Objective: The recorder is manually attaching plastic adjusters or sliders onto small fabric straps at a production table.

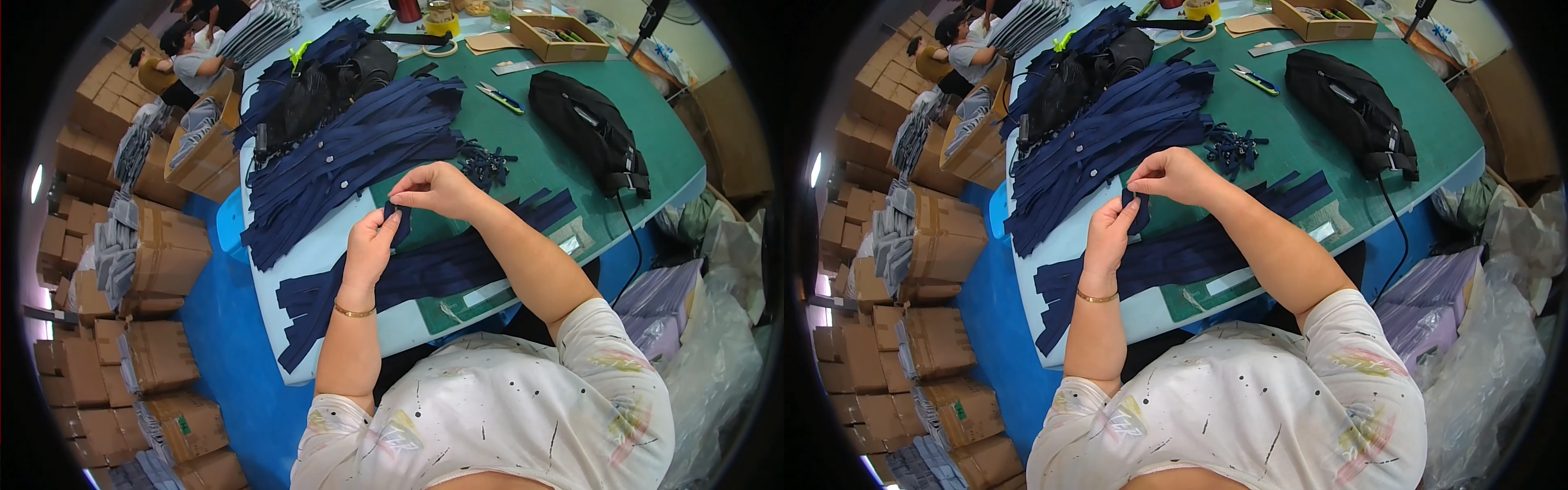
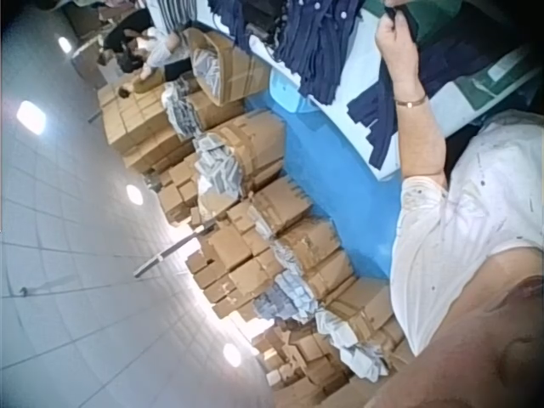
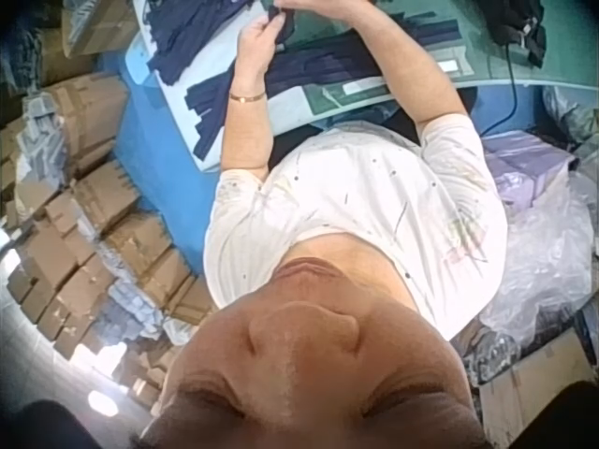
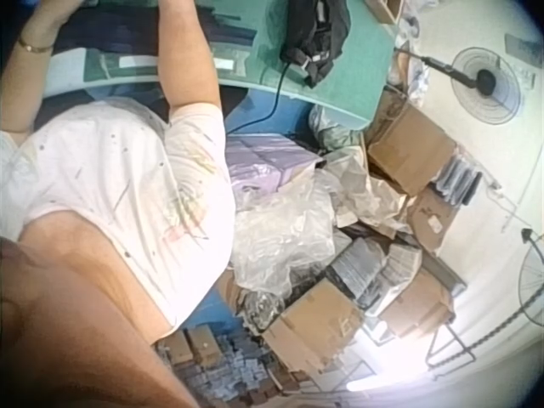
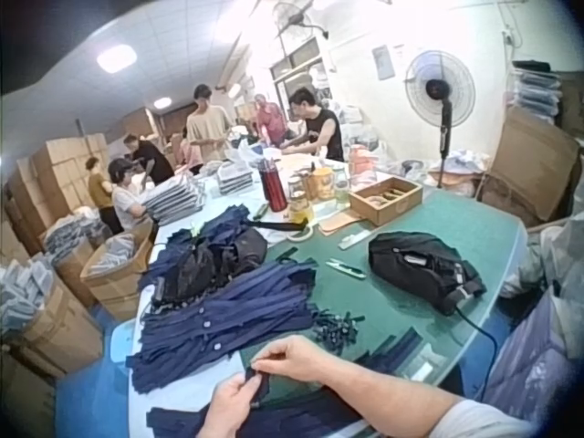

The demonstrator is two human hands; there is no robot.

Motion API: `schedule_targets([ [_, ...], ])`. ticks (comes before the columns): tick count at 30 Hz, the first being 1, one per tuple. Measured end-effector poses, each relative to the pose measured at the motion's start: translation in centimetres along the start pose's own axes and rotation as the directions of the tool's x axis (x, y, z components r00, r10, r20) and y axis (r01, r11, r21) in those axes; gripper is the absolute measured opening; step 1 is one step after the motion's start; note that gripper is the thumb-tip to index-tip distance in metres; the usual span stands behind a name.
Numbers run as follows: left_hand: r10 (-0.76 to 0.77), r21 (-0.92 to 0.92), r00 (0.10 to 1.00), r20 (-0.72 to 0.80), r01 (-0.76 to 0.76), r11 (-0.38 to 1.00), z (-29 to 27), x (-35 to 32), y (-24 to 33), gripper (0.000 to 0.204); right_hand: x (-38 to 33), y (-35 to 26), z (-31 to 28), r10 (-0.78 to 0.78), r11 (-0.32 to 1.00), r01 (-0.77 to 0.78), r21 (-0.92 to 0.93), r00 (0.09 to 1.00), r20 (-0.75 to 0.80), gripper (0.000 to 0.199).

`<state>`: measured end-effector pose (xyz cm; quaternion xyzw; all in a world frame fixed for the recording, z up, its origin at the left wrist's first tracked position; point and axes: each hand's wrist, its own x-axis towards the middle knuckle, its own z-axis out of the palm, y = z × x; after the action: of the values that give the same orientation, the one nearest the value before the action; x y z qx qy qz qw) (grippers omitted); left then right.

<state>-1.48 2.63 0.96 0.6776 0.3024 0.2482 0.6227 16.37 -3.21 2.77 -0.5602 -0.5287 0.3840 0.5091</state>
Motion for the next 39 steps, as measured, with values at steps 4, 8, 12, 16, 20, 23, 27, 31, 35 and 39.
schedule_targets([
  [4, 0.012, 0.056, 1.000, 0.001, -0.012, 0.998, 0.1, -0.8, 0.4, 0.015, -0.3, 0.5, 0.7, -0.017, 0.997, 0.014, 0.072, 0.999, 0.045, 0.013],
  [8, -0.034, 0.022, 0.999, -0.018, 0.034, 0.999, 0.4, -0.9, -0.8, 0.014, -0.9, 1.0, 1.1, -0.058, 0.998, 0.058, -0.022, 0.998, 0.019, 0.015],
  [12, -0.077, -0.049, 0.997, -0.032, 0.075, 0.996, 0.3, -1.0, -0.8, 0.017, -1.1, 0.0, 1.3, 0.015, 0.997, -0.016, -0.071, 1.000, -0.007, 0.015],
  [16, -0.051, -0.041, 0.997, -0.050, 0.049, 0.998, 0.0, -0.6, -1.0, 0.017, -0.8, -0.2, 1.5, -0.019, 0.992, 0.016, -0.124, 1.000, -0.021, 0.015],
  [20, -0.005, -0.053, 0.998, -0.059, 0.002, 0.999, 0.2, -0.2, -0.6, 0.018, -0.5, -0.1, 1.4, -0.019, 0.995, 0.016, -0.099, 0.999, -0.026, 0.016],
  [23, -0.011, -0.049, 0.999, -0.048, 0.009, 0.999, 0.0, -0.1, -0.9, 0.018, -0.2, 0.1, 1.3, 0.003, 0.997, -0.004, -0.083, 1.000, -0.014, 0.017],
  [27, -0.011, -0.012, 1.000, -0.012, 0.011, 1.000, 0.0, -0.5, -0.2, 0.018, -0.5, 0.0, 1.1, -0.015, 0.998, 0.014, -0.068, 1.000, -0.019, 0.018],
  [31, 0.017, 0.110, 1.000, -0.012, -0.015, 0.994, -0.3, -0.7, -0.3, 0.016, -0.8, -0.1, 1.5, -0.048, 0.995, 0.042, -0.090, 0.996, -0.071, 0.019],
  [35, 0.109, 0.159, 0.994, -0.014, -0.106, 0.982, -0.2, -0.7, -0.8, 0.016, -0.6, 0.0, 1.3, -0.068, 0.991, 0.068, -0.114, 0.998, 0.000, 0.021],
  [39, 0.027, 0.061, 1.000, -0.015, -0.026, 0.998, -0.3, -0.7, -0.3, 0.016, -0.6, 0.2, 0.4, -0.103, 0.979, 0.116, -0.165, 0.991, 0.088, 0.022],
])
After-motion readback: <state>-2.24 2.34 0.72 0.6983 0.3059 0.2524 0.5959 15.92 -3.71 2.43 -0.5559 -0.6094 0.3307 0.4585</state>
